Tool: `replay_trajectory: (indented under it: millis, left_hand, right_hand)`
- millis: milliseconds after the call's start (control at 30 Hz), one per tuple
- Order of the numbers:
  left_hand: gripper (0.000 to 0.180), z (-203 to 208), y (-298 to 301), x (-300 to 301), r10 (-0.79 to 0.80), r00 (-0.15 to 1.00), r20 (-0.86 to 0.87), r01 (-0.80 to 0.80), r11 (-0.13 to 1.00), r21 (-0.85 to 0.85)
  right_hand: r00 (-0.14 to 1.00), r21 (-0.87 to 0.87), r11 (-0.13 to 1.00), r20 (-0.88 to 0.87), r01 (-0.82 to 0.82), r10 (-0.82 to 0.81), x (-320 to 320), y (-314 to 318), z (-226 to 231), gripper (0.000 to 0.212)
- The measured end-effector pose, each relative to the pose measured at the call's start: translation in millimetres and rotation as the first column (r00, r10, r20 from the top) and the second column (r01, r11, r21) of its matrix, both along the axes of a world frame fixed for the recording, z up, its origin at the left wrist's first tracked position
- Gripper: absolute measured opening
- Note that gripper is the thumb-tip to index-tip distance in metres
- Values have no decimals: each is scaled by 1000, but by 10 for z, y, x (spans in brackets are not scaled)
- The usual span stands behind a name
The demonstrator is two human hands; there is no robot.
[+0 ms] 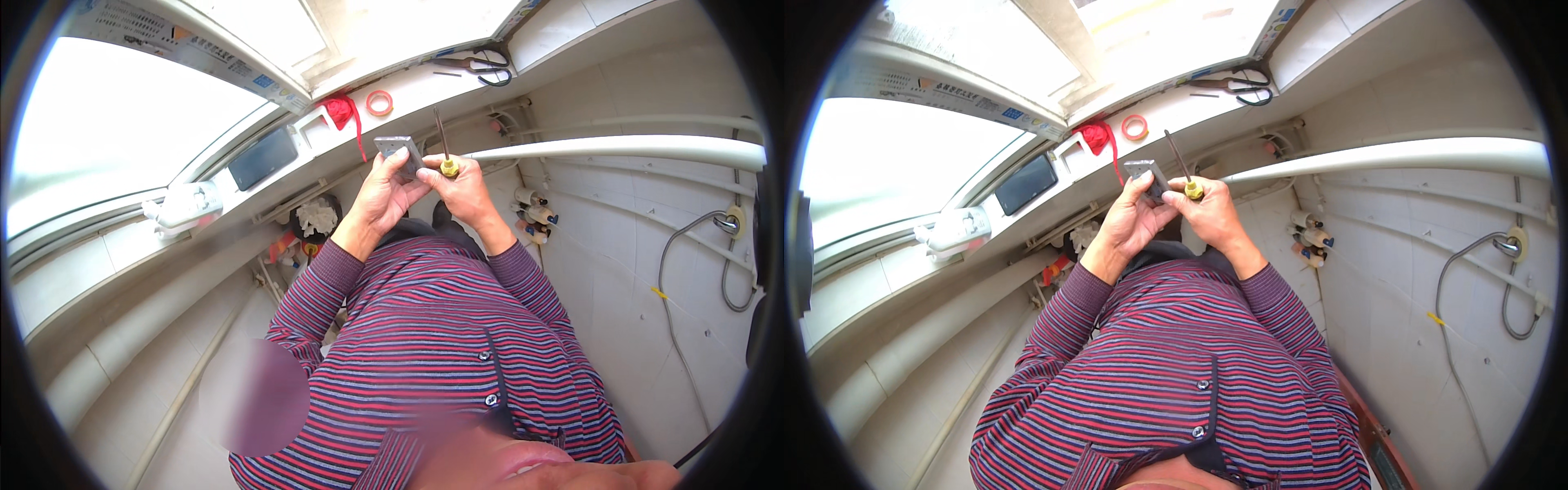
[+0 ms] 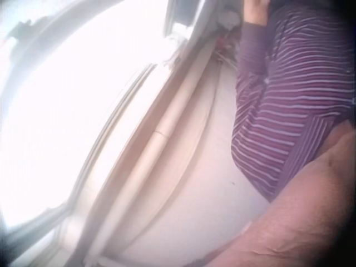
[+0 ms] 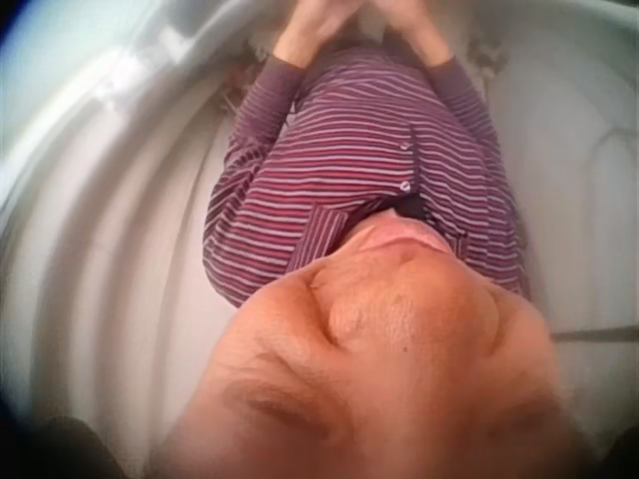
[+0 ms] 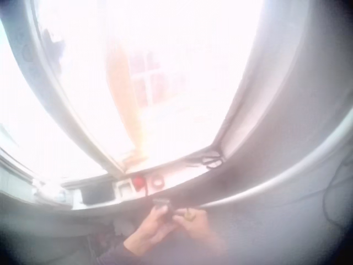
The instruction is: The person installs a wall electrical outlet by connecting wires to the terminal block and securing the unit to the wall. They use a screwdriver to tighten the wire connections and mount the outlet.
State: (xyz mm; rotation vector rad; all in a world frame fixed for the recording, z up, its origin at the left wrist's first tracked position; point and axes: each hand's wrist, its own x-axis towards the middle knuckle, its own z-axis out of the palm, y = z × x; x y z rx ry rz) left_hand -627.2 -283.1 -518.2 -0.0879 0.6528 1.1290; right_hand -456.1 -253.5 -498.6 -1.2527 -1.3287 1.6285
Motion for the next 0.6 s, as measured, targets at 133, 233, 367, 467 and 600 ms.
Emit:
replay_trajectory:
  millis: [133,233,367,467,600]
  left_hand:
    - [37,-61,41,-9,18,1000,6,-17,995,-94]
    - [31,-78,106,-1,72,995,-63,-80,989,-127]
    - [26,91,142,-13,140,970,-199,-176,968,-177]
    - [26,72,112,-106,167,950,-264,-234,941,-246]
    - [27,-68,-10,-328,206,958,-202,-247,947,-206]
  right_hand:
    - [1000,-95,995,3,-4,4,-16,43,-3,19]
    - [999,-99,995,31,28,-25,-63,36,-62,21]
    - [978,-68,988,162,141,-129,-107,19,-32,27]
    - [940,1,984,295,178,-170,4,67,-473,32]
    - [886,98,994,456,43,-83,-63,326,-202,40]
